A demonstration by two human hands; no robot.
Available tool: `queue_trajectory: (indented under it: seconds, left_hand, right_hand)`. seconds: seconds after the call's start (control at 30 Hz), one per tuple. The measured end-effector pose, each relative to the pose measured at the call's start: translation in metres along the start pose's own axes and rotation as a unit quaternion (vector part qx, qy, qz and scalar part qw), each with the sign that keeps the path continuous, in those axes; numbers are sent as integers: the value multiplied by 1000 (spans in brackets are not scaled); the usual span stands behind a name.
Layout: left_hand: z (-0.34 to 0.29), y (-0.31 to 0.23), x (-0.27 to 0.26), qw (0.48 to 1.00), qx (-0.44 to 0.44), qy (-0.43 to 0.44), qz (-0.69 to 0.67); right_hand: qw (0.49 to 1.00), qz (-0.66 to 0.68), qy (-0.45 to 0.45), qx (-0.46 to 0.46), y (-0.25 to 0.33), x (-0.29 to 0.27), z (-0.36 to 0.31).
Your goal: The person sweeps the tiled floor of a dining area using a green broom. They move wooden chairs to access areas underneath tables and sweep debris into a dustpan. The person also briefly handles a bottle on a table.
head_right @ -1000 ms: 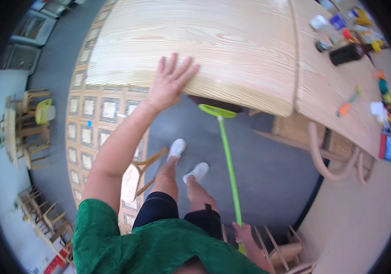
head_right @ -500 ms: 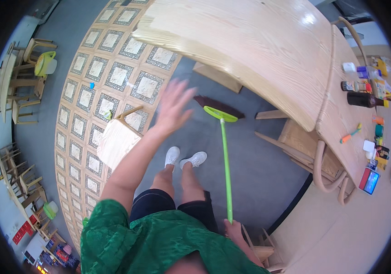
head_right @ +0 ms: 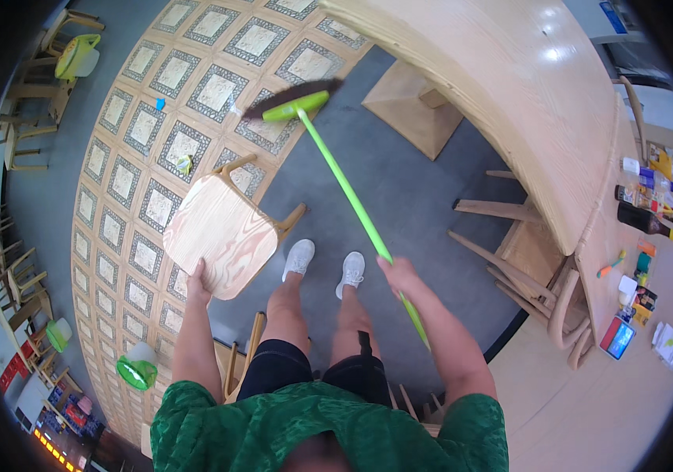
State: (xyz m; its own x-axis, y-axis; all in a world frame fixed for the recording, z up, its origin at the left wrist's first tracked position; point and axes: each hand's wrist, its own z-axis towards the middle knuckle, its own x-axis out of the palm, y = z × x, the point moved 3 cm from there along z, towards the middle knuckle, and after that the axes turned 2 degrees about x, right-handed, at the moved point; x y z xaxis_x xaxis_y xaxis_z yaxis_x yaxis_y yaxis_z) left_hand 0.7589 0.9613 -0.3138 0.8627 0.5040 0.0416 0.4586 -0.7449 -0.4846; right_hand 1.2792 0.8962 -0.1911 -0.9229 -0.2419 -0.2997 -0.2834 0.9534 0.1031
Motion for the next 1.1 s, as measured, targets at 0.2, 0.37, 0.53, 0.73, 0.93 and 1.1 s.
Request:
queue_trajectory:
  seconds: [0.2, 0.37, 0.53, 0.73, 0.93, 1.1]
  left_hand:
    - [-13, 12, 46, 989, -29, 113, -91]
    - [-38, 33, 165, 970, 22, 220, -101]
    - [-81, 73, 289, 943, -33, 311, -113]
    - [-72, 164, 403, 899, -124, 405, -110]
    - [-84, 217, 458, 891, -80, 443, 55]
    - [-116, 188, 400, 855, 131, 307, 396]
  right_hand:
    - [978, 193, 64, -49, 42, 16, -45]
    - [980, 148, 2, -134, -23, -25, -115]
    - [982, 120, -73, -128, -70, -54, -147]
    - [964, 238, 21, -118, -104, -43, -159]
    - [977, 190, 37, -88, -131, -44, -158]
    - [990, 119, 52, -63, -133, -44, -152]
